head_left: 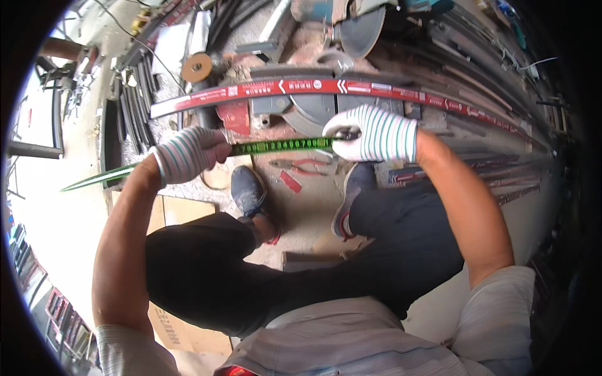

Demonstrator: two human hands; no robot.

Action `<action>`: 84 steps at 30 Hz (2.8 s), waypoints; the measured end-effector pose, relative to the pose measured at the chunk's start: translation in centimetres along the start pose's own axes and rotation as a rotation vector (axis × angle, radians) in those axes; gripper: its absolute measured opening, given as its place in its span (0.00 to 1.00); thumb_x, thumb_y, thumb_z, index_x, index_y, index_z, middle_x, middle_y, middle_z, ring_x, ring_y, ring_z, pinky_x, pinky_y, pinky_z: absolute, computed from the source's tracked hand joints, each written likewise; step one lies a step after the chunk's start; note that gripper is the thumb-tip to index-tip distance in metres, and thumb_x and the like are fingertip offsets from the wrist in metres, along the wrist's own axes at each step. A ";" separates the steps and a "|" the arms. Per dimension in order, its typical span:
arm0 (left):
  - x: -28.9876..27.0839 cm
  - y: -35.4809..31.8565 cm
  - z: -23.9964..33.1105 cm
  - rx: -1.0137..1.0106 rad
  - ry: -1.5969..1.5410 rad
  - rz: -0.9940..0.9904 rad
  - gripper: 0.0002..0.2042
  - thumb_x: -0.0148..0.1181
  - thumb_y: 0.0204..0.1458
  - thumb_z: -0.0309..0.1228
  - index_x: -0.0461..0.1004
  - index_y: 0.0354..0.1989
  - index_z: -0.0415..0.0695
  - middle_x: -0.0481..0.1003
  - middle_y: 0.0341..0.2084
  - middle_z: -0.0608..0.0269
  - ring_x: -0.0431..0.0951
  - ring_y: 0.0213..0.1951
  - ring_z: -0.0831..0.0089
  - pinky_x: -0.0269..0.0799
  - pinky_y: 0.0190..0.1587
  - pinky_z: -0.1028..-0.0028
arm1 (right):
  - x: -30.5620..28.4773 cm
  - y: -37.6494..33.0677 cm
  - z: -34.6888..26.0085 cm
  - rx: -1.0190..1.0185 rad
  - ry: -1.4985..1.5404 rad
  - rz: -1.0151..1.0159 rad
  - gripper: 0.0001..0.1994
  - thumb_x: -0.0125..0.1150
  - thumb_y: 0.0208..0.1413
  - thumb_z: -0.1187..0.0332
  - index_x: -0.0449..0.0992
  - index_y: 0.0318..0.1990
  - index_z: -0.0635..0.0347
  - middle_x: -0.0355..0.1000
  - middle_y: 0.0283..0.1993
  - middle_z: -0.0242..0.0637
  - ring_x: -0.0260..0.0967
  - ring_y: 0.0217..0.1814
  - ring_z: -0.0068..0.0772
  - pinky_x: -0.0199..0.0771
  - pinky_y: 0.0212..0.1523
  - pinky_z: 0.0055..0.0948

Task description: The person measures a long aluminum profile with a tape measure, marks it with a marker, and cuts it using a miter saw. The person repeats the process for another profile.

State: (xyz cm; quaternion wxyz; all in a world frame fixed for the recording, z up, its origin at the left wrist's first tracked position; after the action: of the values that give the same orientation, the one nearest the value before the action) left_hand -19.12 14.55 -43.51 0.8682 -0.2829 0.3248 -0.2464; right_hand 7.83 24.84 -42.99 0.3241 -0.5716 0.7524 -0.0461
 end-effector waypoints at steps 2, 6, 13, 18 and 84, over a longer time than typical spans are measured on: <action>-1.5 -0.9 1.4 -0.013 0.060 0.034 0.15 0.54 0.69 0.36 0.78 0.32 0.40 0.72 0.20 0.70 0.70 0.27 0.80 0.71 0.34 0.74 | -1.1 -0.1 -1.3 -0.011 -0.104 0.029 0.15 0.67 0.55 0.66 0.81 0.49 0.59 0.80 0.36 0.41 0.74 0.34 0.26 0.76 0.39 0.30; 1.4 -3.9 0.2 -0.020 0.055 -0.003 0.16 0.54 0.69 0.37 0.78 0.31 0.41 0.72 0.19 0.71 0.70 0.26 0.81 0.70 0.33 0.73 | 4.5 -3.1 -0.2 0.141 0.029 -0.032 0.17 0.66 0.57 0.68 0.79 0.53 0.60 0.80 0.38 0.38 0.73 0.37 0.24 0.75 0.42 0.29; 2.5 -4.4 2.5 0.071 0.105 -0.022 0.16 0.55 0.68 0.38 0.77 0.30 0.40 0.73 0.19 0.70 0.71 0.26 0.81 0.70 0.32 0.74 | 4.7 -6.8 -0.2 0.132 -0.053 0.062 0.17 0.62 0.57 0.68 0.79 0.54 0.61 0.80 0.38 0.41 0.75 0.38 0.27 0.76 0.45 0.30; 2.6 -4.6 3.0 0.081 0.215 0.000 0.16 0.55 0.68 0.38 0.78 0.32 0.41 0.73 0.20 0.71 0.71 0.27 0.82 0.71 0.33 0.73 | 4.2 -10.5 -0.2 0.072 -0.166 0.173 0.16 0.62 0.55 0.68 0.82 0.50 0.61 0.80 0.34 0.42 0.74 0.34 0.29 0.77 0.41 0.31; -6.4 17.9 -15.2 -0.110 0.783 0.559 0.22 0.74 0.43 0.33 0.73 0.47 0.44 0.76 0.44 0.49 0.75 0.52 0.49 0.70 0.57 0.55 | 16.4 2.0 20.1 0.417 -0.620 -0.016 0.12 0.59 0.61 0.59 0.79 0.45 0.53 0.77 0.45 0.40 0.75 0.53 0.46 0.73 0.56 0.46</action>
State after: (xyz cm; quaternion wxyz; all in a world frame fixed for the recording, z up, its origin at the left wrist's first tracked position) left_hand -29.71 26.32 -62.01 0.6973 -0.1164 0.7034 -0.0742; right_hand 14.80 16.98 -66.76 0.6457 -0.4860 0.5884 -0.0255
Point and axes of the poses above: each hand's wrist, its own y-axis towards the middle knuckle, its own x-axis out of the palm, z = x × y, the point moved 7 cm from there along y, towards the middle knuckle
